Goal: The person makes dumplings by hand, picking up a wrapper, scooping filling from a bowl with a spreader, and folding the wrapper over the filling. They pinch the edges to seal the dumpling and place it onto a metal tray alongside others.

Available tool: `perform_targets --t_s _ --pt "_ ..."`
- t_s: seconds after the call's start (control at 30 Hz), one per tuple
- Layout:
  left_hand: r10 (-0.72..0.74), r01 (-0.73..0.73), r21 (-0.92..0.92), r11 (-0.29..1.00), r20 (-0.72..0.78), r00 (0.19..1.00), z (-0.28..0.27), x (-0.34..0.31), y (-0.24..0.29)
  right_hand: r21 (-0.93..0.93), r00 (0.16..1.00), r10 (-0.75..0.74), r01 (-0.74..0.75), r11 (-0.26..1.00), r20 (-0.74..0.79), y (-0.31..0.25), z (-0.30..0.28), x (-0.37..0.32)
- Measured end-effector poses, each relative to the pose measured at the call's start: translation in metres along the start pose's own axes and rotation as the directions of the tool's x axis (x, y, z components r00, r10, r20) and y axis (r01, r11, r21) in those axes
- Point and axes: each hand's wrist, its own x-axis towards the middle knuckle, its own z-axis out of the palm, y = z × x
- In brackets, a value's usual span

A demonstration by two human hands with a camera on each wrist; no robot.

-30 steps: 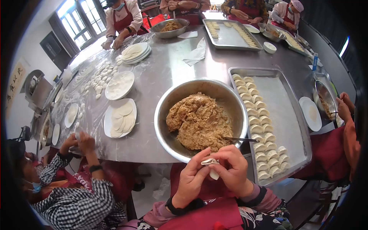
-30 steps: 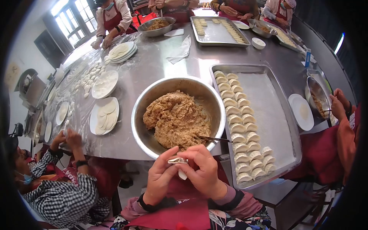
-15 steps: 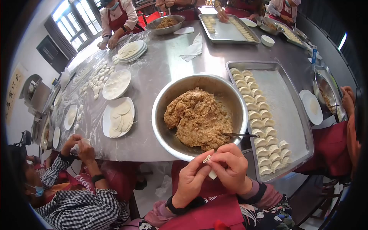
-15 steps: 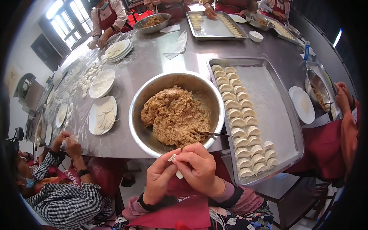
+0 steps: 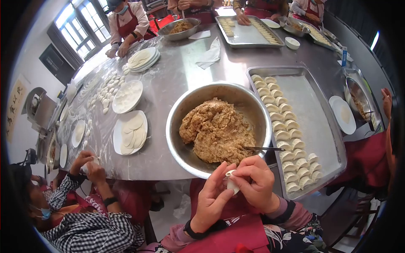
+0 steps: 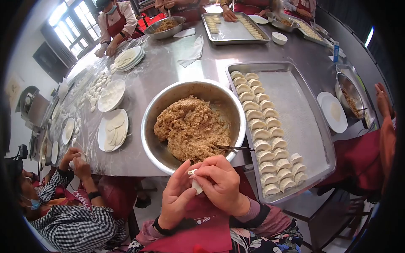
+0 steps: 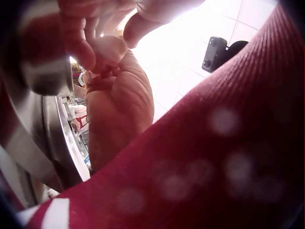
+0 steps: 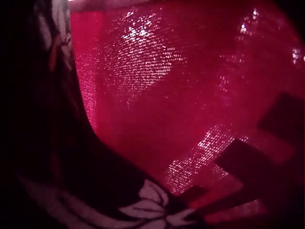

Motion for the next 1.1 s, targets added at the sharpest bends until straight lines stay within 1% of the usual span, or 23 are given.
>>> perform_targets --t_s 0.03,0.1,0.17,0.2,0.27,0.3,0.33,0.37,0.4,0.47,0.5,0.53,0.6,0.67,0.7,0.73,0.77,0.8,0.87,0.93,1.0,1.07,1.1 --pt "-0.005 0.005 0.000 1.000 0.004 1.000 -0.002 -0.001 0.001 -0.012 1.000 -0.012 0.012 1.000 0.004 -0.001 0.000 0.000" --pt "-0.110 0.095 0.151 0.984 0.095 0.989 -0.010 -0.002 0.002 -0.020 1.000 -0.003 0.003 1.000 0.010 -0.002 0.000 -0.002" --pt "-0.136 0.114 0.190 0.975 0.107 0.985 -0.015 -0.001 0.002 -0.027 1.000 -0.007 0.008 1.000 0.019 -0.001 -0.001 -0.002" --pt "-0.161 0.132 0.229 0.964 0.113 0.980 -0.016 0.000 0.001 -0.044 0.998 -0.007 0.009 0.999 0.057 0.001 -0.002 -0.002" --pt "-0.123 0.093 0.250 0.964 0.108 0.986 -0.022 0.003 -0.003 -0.062 0.995 -0.005 0.011 0.998 0.097 0.000 -0.004 0.000" --pt "-0.089 0.058 0.271 0.961 0.105 0.990 -0.023 0.003 -0.004 -0.042 0.996 0.037 -0.034 0.999 0.081 -0.003 -0.005 0.002" --pt "-0.094 0.062 0.270 0.961 0.106 0.990 -0.020 0.002 -0.004 -0.022 0.994 0.083 -0.082 0.996 0.065 -0.005 -0.005 0.003" --pt "-0.075 0.056 0.185 0.981 0.096 0.993 -0.016 0.002 -0.003 0.017 0.991 0.082 -0.084 0.996 0.110 0.000 -0.009 0.000" --pt "-0.057 0.048 0.101 0.994 0.084 0.995 -0.014 0.003 -0.001 0.019 0.990 0.087 -0.089 0.996 0.109 0.000 -0.008 0.000" --pt "-0.081 0.069 0.110 0.992 0.104 0.991 -0.013 0.003 0.002 0.013 0.987 0.030 -0.033 0.999 0.161 -0.001 -0.006 0.003" --pt "-0.083 0.076 0.077 0.994 0.083 0.993 -0.012 0.001 0.001 0.012 0.972 0.085 -0.090 0.996 0.220 -0.002 -0.006 0.003" --pt "-0.082 0.080 0.042 0.996 0.065 0.995 -0.012 0.000 0.000 0.014 0.971 0.095 -0.100 0.995 0.219 -0.002 -0.005 0.002" --pt "-0.087 0.084 0.048 0.995 0.066 0.994 -0.013 -0.001 -0.001 0.052 0.961 0.054 -0.070 0.996 0.272 0.001 -0.005 0.004" --pt "-0.086 0.082 0.057 0.995 0.068 0.994 -0.015 0.000 -0.002 0.088 0.967 0.044 -0.068 0.994 0.253 0.010 -0.004 0.000" --pt "-0.086 0.082 0.057 0.995 0.065 0.994 -0.016 -0.001 -0.003 0.078 0.967 -0.008 -0.012 0.997 0.254 0.012 -0.006 -0.001" --pt "-0.125 0.121 0.052 0.991 0.072 0.990 -0.018 -0.002 -0.005 0.069 0.965 -0.061 0.045 0.997 0.255 0.013 -0.006 -0.001" --pt "-0.163 0.159 0.051 0.986 0.081 0.983 -0.019 -0.002 -0.006 0.071 0.965 -0.063 0.046 0.996 0.253 0.013 -0.006 -0.001" --pt "-0.162 0.157 0.055 0.986 0.086 0.983 -0.019 -0.002 -0.006 0.100 0.967 -0.061 0.037 0.994 0.249 0.012 -0.006 -0.002" --pt "-0.142 0.154 -0.119 0.981 0.102 0.985 -0.016 0.000 -0.009 0.120 0.970 -0.056 0.028 0.992 0.235 0.005 -0.008 0.001" --pt "-0.136 0.149 -0.115 0.982 0.115 0.984 -0.011 0.002 -0.007 0.257 0.967 0.187 -0.227 0.939 0.173 -0.009 -0.009 0.002" --pt "-0.114 0.127 -0.109 0.986 0.121 0.986 -0.009 0.004 -0.006 0.235 0.971 0.164 -0.203 0.951 0.173 -0.003 -0.012 0.001" --pt "-0.111 0.128 -0.145 0.981 0.119 0.987 -0.008 0.004 -0.007 0.224 0.973 0.012 -0.065 0.972 0.231 0.010 -0.012 -0.005" --pt "-0.110 0.127 -0.144 0.981 0.119 0.987 -0.008 0.004 -0.007 0.225 0.970 -0.012 -0.044 0.973 0.242 0.011 -0.013 -0.004"
